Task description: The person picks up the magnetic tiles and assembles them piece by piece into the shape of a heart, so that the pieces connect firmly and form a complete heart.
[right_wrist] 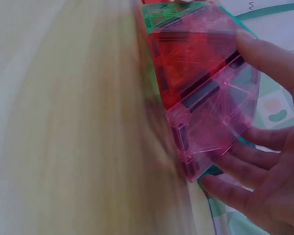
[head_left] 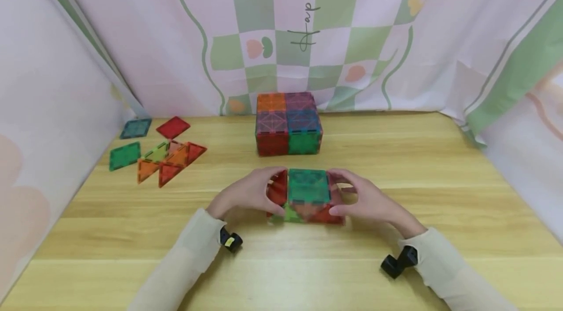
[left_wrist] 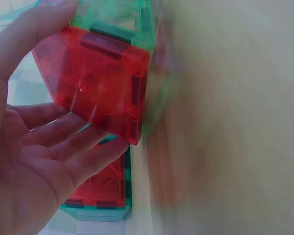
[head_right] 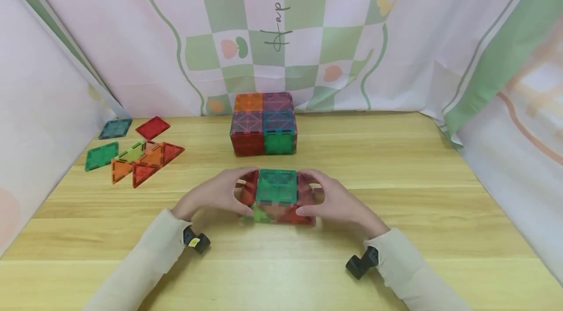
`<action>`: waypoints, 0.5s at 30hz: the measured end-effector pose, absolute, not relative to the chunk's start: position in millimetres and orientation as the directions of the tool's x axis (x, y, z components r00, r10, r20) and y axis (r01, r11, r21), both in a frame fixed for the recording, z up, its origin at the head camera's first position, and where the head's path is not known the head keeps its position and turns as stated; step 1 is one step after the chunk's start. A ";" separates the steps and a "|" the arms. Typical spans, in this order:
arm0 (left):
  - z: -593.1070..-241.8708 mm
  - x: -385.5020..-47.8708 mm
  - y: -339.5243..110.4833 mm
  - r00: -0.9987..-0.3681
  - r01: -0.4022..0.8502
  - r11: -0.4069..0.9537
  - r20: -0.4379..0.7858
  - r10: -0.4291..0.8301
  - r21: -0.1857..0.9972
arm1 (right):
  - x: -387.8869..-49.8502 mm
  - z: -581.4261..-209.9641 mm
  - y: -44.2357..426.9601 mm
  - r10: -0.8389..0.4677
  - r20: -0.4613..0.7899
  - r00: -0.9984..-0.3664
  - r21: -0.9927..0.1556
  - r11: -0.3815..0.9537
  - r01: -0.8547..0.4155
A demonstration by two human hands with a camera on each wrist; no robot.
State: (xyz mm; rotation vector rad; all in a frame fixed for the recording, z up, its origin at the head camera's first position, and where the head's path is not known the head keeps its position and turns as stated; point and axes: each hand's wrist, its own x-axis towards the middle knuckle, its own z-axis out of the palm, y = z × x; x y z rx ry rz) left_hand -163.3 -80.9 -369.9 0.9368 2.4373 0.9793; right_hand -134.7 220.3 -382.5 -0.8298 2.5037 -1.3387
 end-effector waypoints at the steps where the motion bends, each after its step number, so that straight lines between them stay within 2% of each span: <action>1: -369.7 -165.0 -81.2 -0.717 0.429 0.535 -0.086 0.691 0.728 | -135.1 -381.1 220.8 -0.555 0.080 -0.828 -0.830 0.423 -0.364; 6: -371.2 -174.0 -82.9 -0.710 0.307 0.480 -0.138 0.691 0.822 | -141.3 -373.3 222.5 -0.548 -0.009 -0.836 -0.888 0.389 -0.246; 9: -374.2 -177.4 -84.5 -0.720 0.234 0.441 -0.150 0.678 0.867 | -146.8 -369.5 222.2 -0.535 -0.065 -0.843 -0.884 0.423 -0.201; 12: -377.2 -176.9 -86.2 -0.747 0.203 0.427 -0.143 0.649 0.881 | -151.3 -366.2 222.6 -0.514 -0.113 -0.851 -0.876 0.455 -0.159; 15: -376.2 -170.7 -86.4 -0.820 0.209 0.457 -0.100 0.564 0.864 | -154.6 -362.8 224.0 -0.489 -0.154 -0.858 -0.881 0.461 -0.105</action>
